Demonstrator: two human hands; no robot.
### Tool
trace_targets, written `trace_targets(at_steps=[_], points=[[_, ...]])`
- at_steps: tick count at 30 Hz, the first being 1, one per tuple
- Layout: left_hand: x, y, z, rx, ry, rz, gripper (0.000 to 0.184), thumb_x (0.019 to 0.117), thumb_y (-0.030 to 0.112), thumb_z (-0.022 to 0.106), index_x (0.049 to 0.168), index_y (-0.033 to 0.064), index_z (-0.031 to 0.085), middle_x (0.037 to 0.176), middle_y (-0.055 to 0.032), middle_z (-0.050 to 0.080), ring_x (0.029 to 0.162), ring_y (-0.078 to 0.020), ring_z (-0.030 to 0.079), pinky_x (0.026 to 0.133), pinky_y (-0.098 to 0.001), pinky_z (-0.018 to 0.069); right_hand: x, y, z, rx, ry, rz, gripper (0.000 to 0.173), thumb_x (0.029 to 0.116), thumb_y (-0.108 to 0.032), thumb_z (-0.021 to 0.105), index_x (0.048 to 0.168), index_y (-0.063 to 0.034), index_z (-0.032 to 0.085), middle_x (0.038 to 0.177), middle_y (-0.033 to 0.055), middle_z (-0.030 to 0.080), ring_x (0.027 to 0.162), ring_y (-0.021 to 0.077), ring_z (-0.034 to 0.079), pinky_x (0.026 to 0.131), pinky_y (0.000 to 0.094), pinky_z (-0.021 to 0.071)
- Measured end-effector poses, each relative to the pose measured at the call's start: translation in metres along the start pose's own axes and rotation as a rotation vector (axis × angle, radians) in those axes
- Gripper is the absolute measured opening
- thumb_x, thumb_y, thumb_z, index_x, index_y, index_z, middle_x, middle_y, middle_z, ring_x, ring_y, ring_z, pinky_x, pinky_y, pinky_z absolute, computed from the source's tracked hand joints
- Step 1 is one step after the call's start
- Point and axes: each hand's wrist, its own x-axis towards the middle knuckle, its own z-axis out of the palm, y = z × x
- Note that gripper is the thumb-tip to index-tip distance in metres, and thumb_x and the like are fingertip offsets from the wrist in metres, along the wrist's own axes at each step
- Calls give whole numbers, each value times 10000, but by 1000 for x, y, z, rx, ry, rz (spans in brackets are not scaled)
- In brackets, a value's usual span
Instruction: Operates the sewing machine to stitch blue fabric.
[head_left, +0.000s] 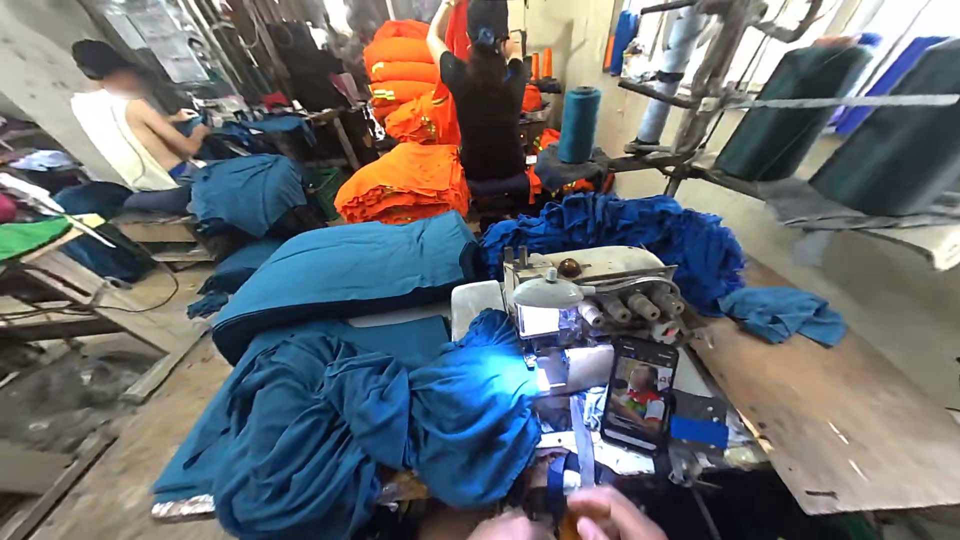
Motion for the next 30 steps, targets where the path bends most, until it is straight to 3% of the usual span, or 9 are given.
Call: trace_targets(at_steps=[3,5,6,8,11,14,25,28,30], points=[[-27,36,-53,74,526,293,266,1010,314,622,937,103,766,827,-34,737,742,-160,711,708,-443,606,56,-21,15,205,97,128,463,992,-121,617,1427,3,519,1292,108,674,760,161,723,642,349,635],[-18,51,-86,152,942,308,225,997,297,609,955,138,763,895,26,736,820,-77,702,746,-335,615,86,-17,23,407,37,233,496,982,-186,643,1428,-21,503,1047,77,709,628,149,650,529,324,574],[-8,50,-101,225,1058,295,236,990,325,624,1004,142,771,993,30,748,950,-76,707,854,-328,608,93,-16,24,451,-20,247,357,999,-206,623,1302,-27,565,880,58,685,549,123,593,482,298,538],[11,38,-121,339,1064,264,376,975,430,642,1150,119,761,1267,-10,712,1285,-147,609,1136,-435,467,91,-12,21,402,-69,185,224,1023,-217,593,1129,-38,675,771,41,682,497,90,560,446,259,501],[29,26,-123,531,956,169,647,959,649,545,1343,146,681,1480,3,593,1457,-176,453,1248,-539,273,83,9,13,274,-6,86,200,1040,-162,557,1082,-28,699,758,31,684,509,91,579,465,266,523],[36,23,-117,654,981,127,655,963,704,461,1319,212,707,1458,42,612,1458,-195,454,1232,-555,284,77,20,12,269,32,38,183,1029,-103,567,1107,5,694,811,51,710,552,105,625,506,286,567],[34,23,-118,664,957,146,613,964,674,500,1288,204,723,1460,20,609,1464,-210,444,1224,-559,291,76,26,12,296,38,29,192,1023,-64,553,1140,28,676,830,59,718,579,123,653,538,297,596],[6,33,-110,607,1001,238,625,954,633,567,1352,166,680,1537,-36,533,1505,-238,381,1239,-595,262,59,21,7,235,87,-21,246,1016,-48,547,1219,37,655,1041,79,730,667,128,689,592,302,622],[-33,46,-90,492,1058,333,538,974,571,594,1316,167,689,1466,-42,596,1441,-232,472,1204,-576,354,30,18,-10,134,92,-60,274,1020,-43,552,1267,45,631,1203,93,710,746,113,716,645,303,639]])
